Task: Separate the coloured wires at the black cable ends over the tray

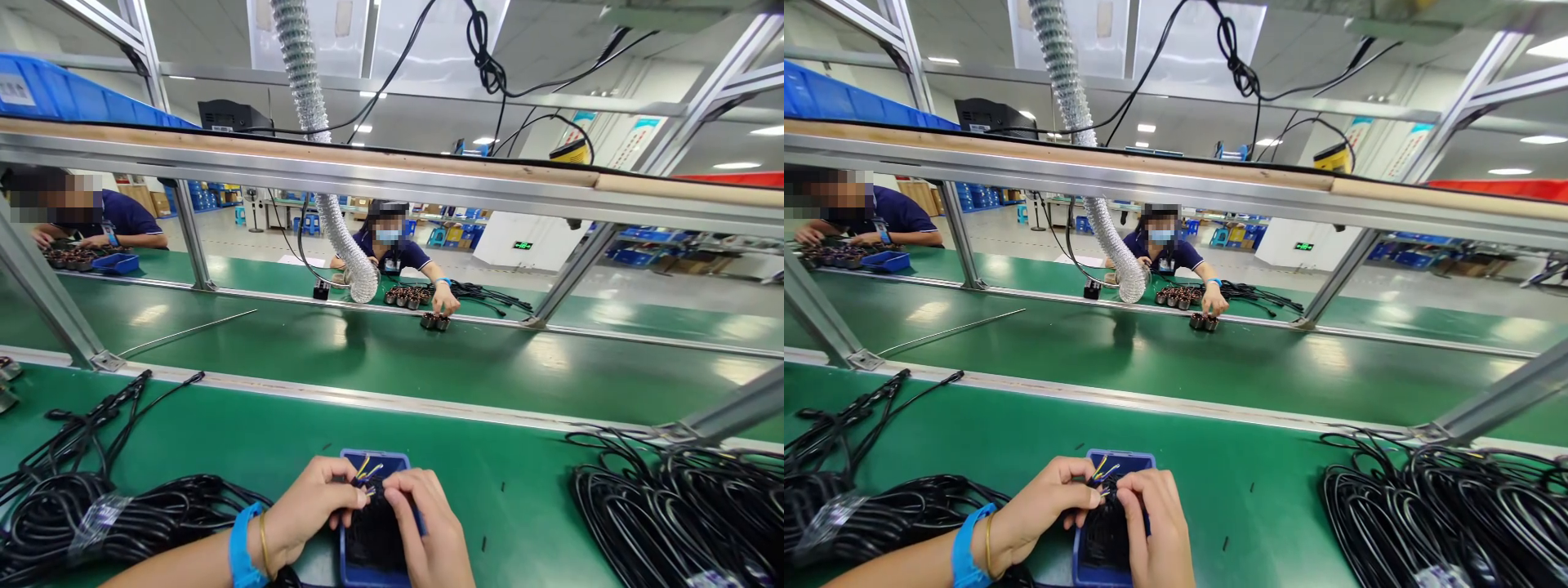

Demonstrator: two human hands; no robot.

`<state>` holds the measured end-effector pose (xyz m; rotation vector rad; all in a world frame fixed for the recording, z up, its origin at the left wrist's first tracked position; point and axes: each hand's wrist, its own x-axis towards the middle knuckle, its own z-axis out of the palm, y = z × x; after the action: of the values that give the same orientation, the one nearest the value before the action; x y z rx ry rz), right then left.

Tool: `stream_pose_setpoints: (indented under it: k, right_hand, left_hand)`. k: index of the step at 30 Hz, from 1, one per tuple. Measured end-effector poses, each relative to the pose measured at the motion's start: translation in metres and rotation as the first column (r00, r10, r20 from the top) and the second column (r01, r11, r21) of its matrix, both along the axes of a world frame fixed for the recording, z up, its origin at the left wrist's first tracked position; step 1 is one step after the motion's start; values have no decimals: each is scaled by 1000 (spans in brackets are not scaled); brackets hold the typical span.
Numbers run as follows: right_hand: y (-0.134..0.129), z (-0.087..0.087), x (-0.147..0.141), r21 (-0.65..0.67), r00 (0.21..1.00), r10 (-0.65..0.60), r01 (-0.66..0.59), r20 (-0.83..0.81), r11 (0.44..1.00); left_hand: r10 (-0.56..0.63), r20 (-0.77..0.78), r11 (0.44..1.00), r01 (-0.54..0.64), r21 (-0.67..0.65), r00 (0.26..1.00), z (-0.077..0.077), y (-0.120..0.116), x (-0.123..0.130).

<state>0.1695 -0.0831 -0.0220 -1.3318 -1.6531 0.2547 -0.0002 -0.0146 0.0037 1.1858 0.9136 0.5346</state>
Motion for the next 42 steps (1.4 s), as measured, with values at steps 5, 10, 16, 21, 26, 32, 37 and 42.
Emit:
stream_pose_setpoints:
  k: [5, 10, 16, 21, 26, 32, 37, 42]
  right_hand:
    - [-1, -1, 0, 20, 1000, -7, 6, 17, 1000]
    - [-2, 0, -1, -1, 999, 21, -21, 25, 1000]
    - [-1, -5, -6, -41, 1000, 7, -7, -14, 999]
    - [1, -9, -6, 15, 995, -19, 20, -102, 1000]
    - [1, 0, 1, 1, 968, -74, 76, -240, 997]
    - [1, 5, 0, 1, 963, 5, -5, -271, 1000]
    - [1, 9, -1, 16, 971, 7, -4, -239, 1000]
    - [0, 11, 1, 14, 972, -8, 12, -236, 1000]
  left_hand:
    - [2, -11, 1000, -2, 0, 1000, 2, -1, 0]
    - [-1, -12, 1000, 1, 8, 1000, 3, -1, -1]
    - [19, 15, 999, -20, 32, 1000, -4, -3, 0]
    - [23, 29, 999, -24, 44, 999, -3, 0, 0]
    - [-7, -9, 999, 8, 37, 1000, 1, -1, -1]
    - [-45, -12, 998, 46, 49, 999, 0, -3, -1]
    - [-57, -26, 996, 59, 62, 998, 2, -3, -1]
    - [-54, -42, 997, 56, 59, 998, 0, -2, -1]
